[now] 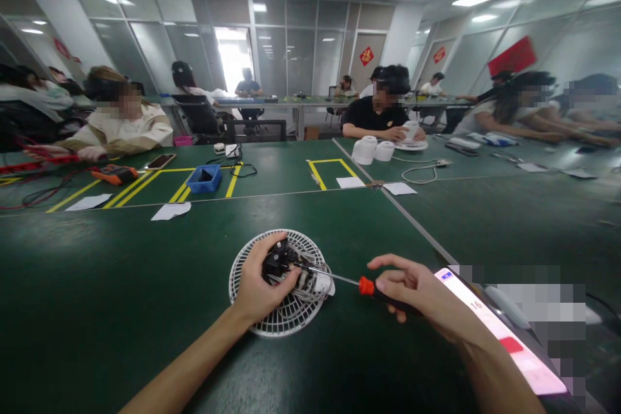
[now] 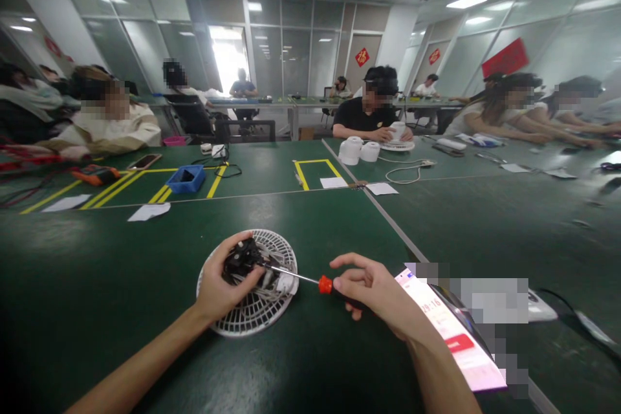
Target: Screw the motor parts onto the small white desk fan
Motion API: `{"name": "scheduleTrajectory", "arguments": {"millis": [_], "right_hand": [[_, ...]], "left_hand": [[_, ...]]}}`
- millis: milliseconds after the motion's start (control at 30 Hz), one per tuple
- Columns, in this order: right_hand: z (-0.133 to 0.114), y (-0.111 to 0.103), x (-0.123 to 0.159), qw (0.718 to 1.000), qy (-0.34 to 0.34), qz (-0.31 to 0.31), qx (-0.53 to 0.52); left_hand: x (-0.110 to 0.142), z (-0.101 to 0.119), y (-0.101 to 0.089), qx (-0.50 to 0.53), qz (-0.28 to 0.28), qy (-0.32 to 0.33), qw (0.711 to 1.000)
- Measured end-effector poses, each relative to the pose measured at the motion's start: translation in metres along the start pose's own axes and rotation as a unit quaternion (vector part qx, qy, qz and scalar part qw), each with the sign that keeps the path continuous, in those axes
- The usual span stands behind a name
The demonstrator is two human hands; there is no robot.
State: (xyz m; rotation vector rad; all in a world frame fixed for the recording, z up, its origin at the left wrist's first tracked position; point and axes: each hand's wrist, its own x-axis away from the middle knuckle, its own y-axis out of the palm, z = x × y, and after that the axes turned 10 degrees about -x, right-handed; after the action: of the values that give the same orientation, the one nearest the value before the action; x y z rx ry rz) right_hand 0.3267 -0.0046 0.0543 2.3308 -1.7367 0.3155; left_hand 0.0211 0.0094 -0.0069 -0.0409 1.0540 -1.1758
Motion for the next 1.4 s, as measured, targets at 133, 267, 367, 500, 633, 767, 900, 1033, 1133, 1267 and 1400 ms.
{"name": "scheduleTrajectory", "arguments": {"millis": [133,267,367,500,633,767,900,1033,1133,1267,1400], "right_hand": [[0.002,-0.002,-0.002,1.0,-0.023,0.011,0.0],[0.0,-0.003,-0.002,0.998,-0.055,0.022,0.033],[-0.002,-0.003,-0.001,0.993,-0.088,0.02,0.078],[-0.006,-0.002,0.001,0.99,-0.084,-0.01,0.111],[-0.008,0.002,0.004,0.992,-0.071,-0.024,0.103],[-0.004,0.007,0.003,0.995,0.005,-0.052,0.084],[0.0,0.009,0.0,0.997,0.057,-0.012,0.047],[-0.001,0.009,-0.001,0.996,0.064,0.008,0.062],[-0.003,0.006,0.0,0.996,0.042,0.01,0.076],[-0.002,0.0,-0.001,0.997,0.015,0.022,0.071],[-0.001,-0.004,-0.002,0.998,-0.028,0.031,0.047]], "left_hand": [[0.0,0.0,0.001,-0.004,0.003,0.004,1.0],[-0.001,0.0,0.0,-0.003,0.001,0.0,1.0],[0.0,0.001,-0.001,-0.001,0.001,0.001,1.0],[0.001,0.0,0.0,-0.004,0.001,-0.009,1.0],[0.001,-0.002,0.002,-0.006,0.0,-0.01,1.0],[0.001,-0.002,0.002,-0.01,-0.001,-0.01,1.0],[0.002,-0.003,0.002,-0.014,0.002,-0.007,1.0],[0.002,-0.004,0.003,-0.016,0.006,-0.006,1.0],[0.002,-0.003,0.002,-0.013,0.004,-0.011,1.0],[0.0,-0.001,0.0,-0.012,0.003,-0.01,1.0],[0.0,0.0,0.0,-0.015,0.003,-0.011,1.0]]}}
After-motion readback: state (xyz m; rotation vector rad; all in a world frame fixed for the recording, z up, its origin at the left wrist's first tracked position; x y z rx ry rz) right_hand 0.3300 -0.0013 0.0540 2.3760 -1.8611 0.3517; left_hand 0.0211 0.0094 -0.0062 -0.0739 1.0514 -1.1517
